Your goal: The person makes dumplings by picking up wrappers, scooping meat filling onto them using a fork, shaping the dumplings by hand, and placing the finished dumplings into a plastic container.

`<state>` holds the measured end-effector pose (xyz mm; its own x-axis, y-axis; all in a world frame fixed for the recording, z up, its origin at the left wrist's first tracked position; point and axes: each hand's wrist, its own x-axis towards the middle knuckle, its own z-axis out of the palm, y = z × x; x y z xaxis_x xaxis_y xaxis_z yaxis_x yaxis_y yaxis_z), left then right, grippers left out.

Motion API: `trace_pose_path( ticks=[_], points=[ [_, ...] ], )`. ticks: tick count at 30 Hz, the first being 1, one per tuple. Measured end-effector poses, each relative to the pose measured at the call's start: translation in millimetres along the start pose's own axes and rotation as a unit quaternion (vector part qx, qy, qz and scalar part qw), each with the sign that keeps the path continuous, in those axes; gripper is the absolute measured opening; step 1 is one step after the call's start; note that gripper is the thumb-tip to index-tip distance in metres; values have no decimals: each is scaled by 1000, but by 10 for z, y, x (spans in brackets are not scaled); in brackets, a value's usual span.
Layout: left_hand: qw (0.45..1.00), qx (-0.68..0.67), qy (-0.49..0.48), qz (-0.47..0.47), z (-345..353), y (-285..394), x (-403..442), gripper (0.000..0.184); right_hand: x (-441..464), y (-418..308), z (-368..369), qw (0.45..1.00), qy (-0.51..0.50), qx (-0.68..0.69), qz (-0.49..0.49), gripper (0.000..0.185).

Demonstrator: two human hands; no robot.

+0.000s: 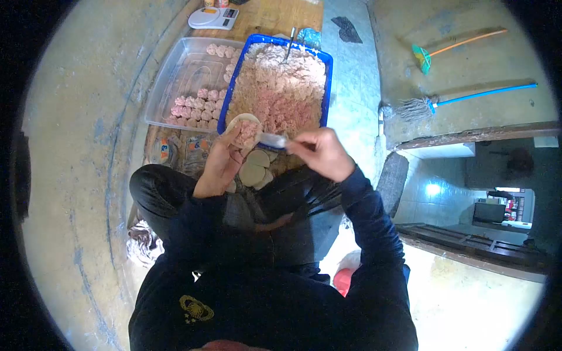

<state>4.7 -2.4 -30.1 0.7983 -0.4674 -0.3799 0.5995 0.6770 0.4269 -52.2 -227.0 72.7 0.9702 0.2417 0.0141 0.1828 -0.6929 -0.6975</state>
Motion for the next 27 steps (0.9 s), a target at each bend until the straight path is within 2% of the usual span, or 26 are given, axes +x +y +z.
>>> trace_pose_path(
  ticks=[1,4,7,9,10,11,13,14,16,17,18,19,21,22,23,24,25,27],
  points=[
    [1000,-6,-8,-4,11,-37,-15,36,-46,-40,78,999,23,42,-23,18],
    [998,-35,-41,-42,110,-87,-122,37,12,131,257,999,45,1,-6,15],
    [1000,-12,-16,-23,-60,-7,-9,37,21,100,245,999,44,-25,17,12],
    [1000,-7,-3,3,-85,51,64,36,-34,31,152,998,28,-5,58,15],
    [1000,-3,8,19,-82,18,58,35,-41,-34,183,991,51,90,83,16],
    [1000,-4,12,16,-69,-51,34,35,-3,27,271,991,48,92,87,16],
    [996,-36,-76,0,43,-88,-35,38,127,194,477,994,104,37,12,18],
    [997,-27,-78,0,81,-24,-83,38,151,211,524,990,113,88,0,16],
    [988,5,-145,46,206,157,-271,60,136,-62,404,989,117,87,-3,16],
    [989,8,-140,46,268,213,-359,60,58,-272,295,989,122,81,5,16],
    [963,1,-248,106,348,254,-437,78,-25,-495,118,990,122,70,14,15],
    [949,27,-283,135,363,314,-461,93,-128,-681,-51,989,97,96,53,15],
    [913,72,-350,196,392,435,-506,126,-336,-866,-224,987,96,114,60,12],
    [907,237,-292,193,287,472,-419,115,-376,-876,-195,984,97,145,48,11],
    [873,395,-225,178,198,474,-340,104,-406,-858,-142,978,99,176,40,10],
    [798,492,-242,250,183,478,-292,78,-371,-795,-50,983,93,158,30,8],
    [797,495,-245,245,143,437,-247,78,-325,-744,47,989,64,122,55,9],
    [763,550,-216,261,41,290,-206,50,-209,-384,340,993,1,95,69,11]
  ],
)
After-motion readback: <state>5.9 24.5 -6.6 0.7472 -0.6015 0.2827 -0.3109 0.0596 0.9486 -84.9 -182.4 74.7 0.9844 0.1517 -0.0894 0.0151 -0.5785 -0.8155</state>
